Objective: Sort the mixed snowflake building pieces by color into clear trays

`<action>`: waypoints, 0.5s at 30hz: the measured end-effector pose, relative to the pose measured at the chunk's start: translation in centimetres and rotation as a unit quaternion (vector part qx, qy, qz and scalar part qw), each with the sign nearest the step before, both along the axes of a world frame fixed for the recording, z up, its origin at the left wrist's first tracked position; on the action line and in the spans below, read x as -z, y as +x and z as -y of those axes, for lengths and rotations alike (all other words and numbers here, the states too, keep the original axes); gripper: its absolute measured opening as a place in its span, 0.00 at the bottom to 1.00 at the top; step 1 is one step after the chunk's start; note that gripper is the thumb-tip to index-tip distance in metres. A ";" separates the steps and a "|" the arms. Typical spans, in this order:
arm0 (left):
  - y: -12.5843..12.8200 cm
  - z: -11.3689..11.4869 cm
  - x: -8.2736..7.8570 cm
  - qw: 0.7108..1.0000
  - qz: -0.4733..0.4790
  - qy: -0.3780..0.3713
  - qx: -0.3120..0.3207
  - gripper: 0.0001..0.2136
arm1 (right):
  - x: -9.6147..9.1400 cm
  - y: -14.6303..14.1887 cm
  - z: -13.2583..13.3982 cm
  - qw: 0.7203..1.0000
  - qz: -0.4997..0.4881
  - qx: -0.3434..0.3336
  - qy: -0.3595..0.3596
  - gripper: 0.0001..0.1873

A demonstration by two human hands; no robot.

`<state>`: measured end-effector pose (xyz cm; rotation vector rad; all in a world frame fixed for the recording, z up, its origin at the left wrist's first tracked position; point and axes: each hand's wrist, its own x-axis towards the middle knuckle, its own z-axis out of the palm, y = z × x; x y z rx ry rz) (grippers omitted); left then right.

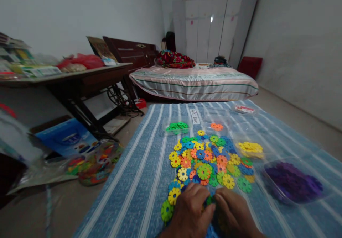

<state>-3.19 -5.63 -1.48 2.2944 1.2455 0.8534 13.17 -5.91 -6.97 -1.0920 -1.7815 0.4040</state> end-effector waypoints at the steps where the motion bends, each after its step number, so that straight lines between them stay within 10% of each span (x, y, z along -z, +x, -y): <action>1: 0.0 -0.2 0.2 0.999 0.010 -0.031 0.003 0.03 | 0.1 0.0 0.0 1.000 -0.003 -0.001 -0.001 0.21; 9: 0.0 -2.1 -0.4 0.897 0.165 -0.401 -0.082 0.06 | 0.4 0.6 -0.1 0.998 -0.022 0.038 0.050 0.15; 15: -2.1 -9.5 -4.0 0.835 0.368 -0.362 -0.192 0.08 | 0.0 0.4 -0.2 0.995 -0.018 0.076 0.070 0.16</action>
